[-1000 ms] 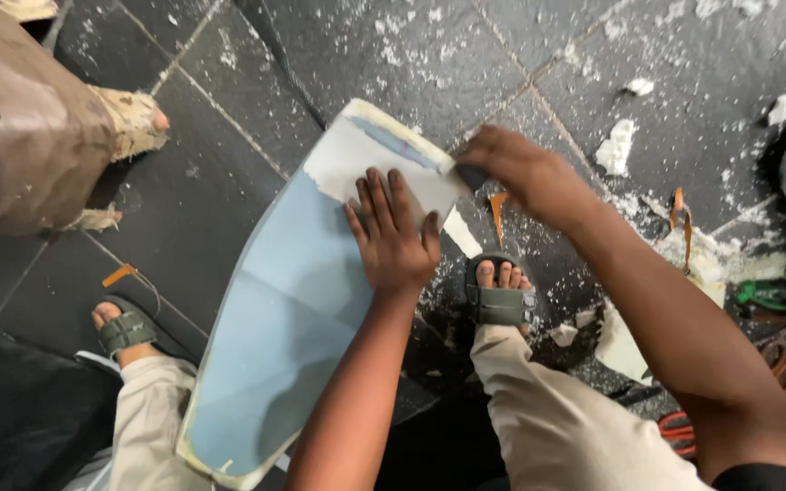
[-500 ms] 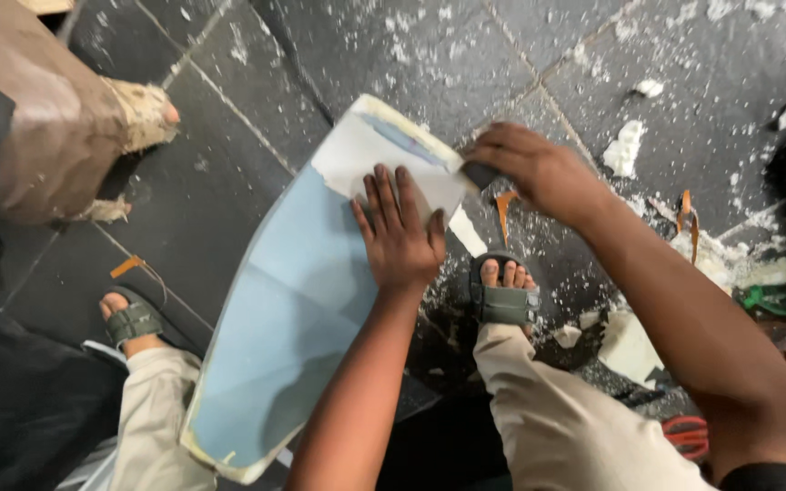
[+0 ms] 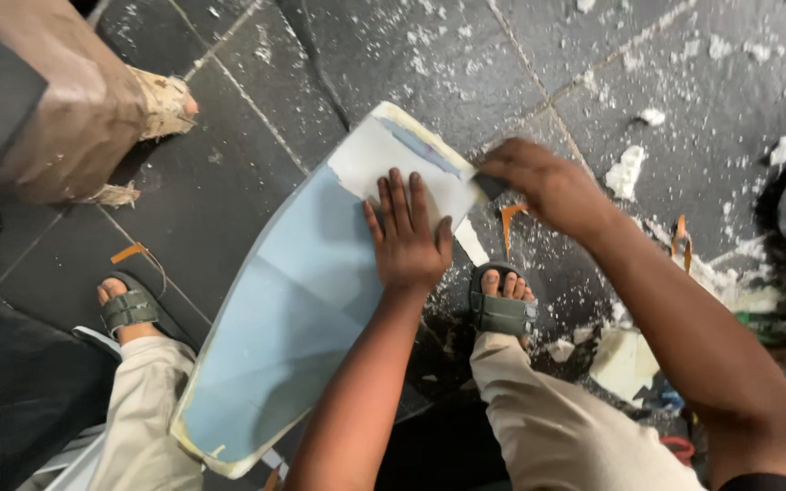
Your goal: The person sits on the floor and uses a sanding block to smooth the surface of a light blue surfboard blank. They hold the board steady with one hand while sanding the edges and top surface with the other, periodically lifting the board to inspect the progress.
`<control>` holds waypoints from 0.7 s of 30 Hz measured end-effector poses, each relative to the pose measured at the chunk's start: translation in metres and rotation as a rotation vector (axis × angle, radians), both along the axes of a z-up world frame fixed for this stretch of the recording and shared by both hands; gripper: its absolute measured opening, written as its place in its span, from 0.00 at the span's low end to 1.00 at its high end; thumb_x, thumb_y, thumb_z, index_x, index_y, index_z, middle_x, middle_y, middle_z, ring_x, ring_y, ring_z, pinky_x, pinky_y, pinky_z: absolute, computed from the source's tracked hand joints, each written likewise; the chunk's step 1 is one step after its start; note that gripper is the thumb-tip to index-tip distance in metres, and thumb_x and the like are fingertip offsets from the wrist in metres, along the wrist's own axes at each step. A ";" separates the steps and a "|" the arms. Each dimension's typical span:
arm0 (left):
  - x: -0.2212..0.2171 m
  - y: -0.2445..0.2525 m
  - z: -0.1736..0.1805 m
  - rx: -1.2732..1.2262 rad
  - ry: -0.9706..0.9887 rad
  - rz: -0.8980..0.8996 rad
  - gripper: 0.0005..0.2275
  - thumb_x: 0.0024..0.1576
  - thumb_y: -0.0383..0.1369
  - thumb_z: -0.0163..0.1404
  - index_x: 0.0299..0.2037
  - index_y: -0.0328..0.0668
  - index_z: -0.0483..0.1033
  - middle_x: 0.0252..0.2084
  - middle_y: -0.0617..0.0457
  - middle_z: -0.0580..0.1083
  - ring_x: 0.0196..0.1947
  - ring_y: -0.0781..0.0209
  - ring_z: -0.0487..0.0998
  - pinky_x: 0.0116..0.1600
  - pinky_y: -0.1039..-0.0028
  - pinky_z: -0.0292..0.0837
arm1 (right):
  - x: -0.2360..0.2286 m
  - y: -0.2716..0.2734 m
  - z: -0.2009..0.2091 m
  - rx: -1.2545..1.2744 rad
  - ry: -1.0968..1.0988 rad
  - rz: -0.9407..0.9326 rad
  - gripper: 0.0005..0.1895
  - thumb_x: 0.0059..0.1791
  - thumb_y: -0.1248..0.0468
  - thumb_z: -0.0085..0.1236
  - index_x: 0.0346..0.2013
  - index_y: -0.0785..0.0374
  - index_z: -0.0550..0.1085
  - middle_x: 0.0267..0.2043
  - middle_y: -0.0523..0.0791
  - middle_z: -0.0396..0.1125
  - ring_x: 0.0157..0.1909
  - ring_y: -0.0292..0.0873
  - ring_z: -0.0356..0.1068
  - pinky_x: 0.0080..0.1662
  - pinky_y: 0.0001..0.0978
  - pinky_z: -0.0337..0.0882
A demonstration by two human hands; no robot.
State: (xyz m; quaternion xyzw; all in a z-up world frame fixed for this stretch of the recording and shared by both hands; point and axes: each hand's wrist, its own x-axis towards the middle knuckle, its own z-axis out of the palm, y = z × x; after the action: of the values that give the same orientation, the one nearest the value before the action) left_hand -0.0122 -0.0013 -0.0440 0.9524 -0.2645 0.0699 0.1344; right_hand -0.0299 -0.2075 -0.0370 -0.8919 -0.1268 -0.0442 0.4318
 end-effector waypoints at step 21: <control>0.003 0.004 0.006 0.007 -0.036 0.031 0.26 0.54 0.47 0.34 0.59 0.40 0.55 0.61 0.39 0.54 0.61 0.46 0.55 0.63 0.51 0.39 | -0.027 0.081 0.028 0.121 0.055 -0.641 0.08 0.43 0.76 0.48 0.36 0.72 0.65 0.33 0.55 0.61 0.33 0.59 0.66 0.32 0.42 0.69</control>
State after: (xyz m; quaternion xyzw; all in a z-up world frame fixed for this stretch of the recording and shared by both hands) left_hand -0.0087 0.0026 -0.0378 0.9555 -0.2521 0.0881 0.1251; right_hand -0.0571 -0.1262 -0.0093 -0.8601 0.1750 -0.1614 0.4512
